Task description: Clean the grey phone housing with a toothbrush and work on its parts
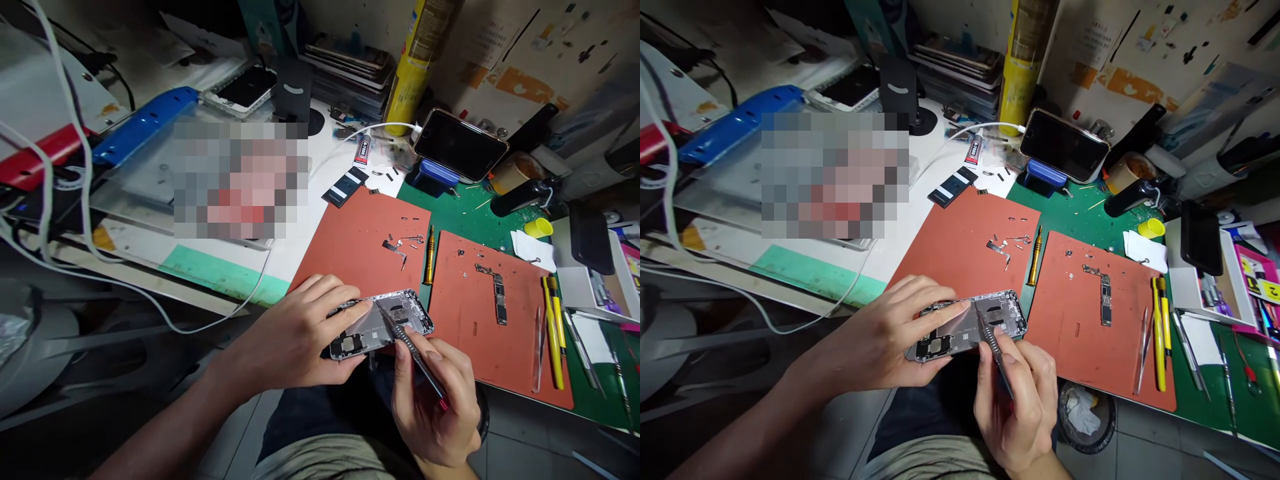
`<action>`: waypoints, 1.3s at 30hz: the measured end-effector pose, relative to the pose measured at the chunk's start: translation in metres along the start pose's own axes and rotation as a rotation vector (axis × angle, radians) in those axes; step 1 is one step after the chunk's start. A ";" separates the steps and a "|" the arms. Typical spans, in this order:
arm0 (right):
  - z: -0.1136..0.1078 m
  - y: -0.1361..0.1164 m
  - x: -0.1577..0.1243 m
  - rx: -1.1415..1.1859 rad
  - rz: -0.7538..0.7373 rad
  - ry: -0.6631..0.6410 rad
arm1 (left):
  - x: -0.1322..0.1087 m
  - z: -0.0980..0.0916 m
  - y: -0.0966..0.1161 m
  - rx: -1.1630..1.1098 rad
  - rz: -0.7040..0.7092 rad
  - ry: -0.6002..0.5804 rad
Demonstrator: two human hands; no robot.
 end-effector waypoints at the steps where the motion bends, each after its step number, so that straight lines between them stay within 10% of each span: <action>1: 0.000 0.001 -0.001 0.003 0.005 0.004 | 0.000 0.000 0.000 0.002 0.001 0.000; 39: 0.006 -0.023 0.015 -0.187 -0.212 0.031 | -0.001 -0.006 0.000 -0.052 0.002 0.048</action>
Point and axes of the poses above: each hand's wrist, its own x-axis towards the middle knuckle, its own z-axis out of the palm, y = z × x, the point moved 8 cm from there along x, towards the middle knuckle, and after that the axes turned 1 degree about z, right-handed, at the moved point
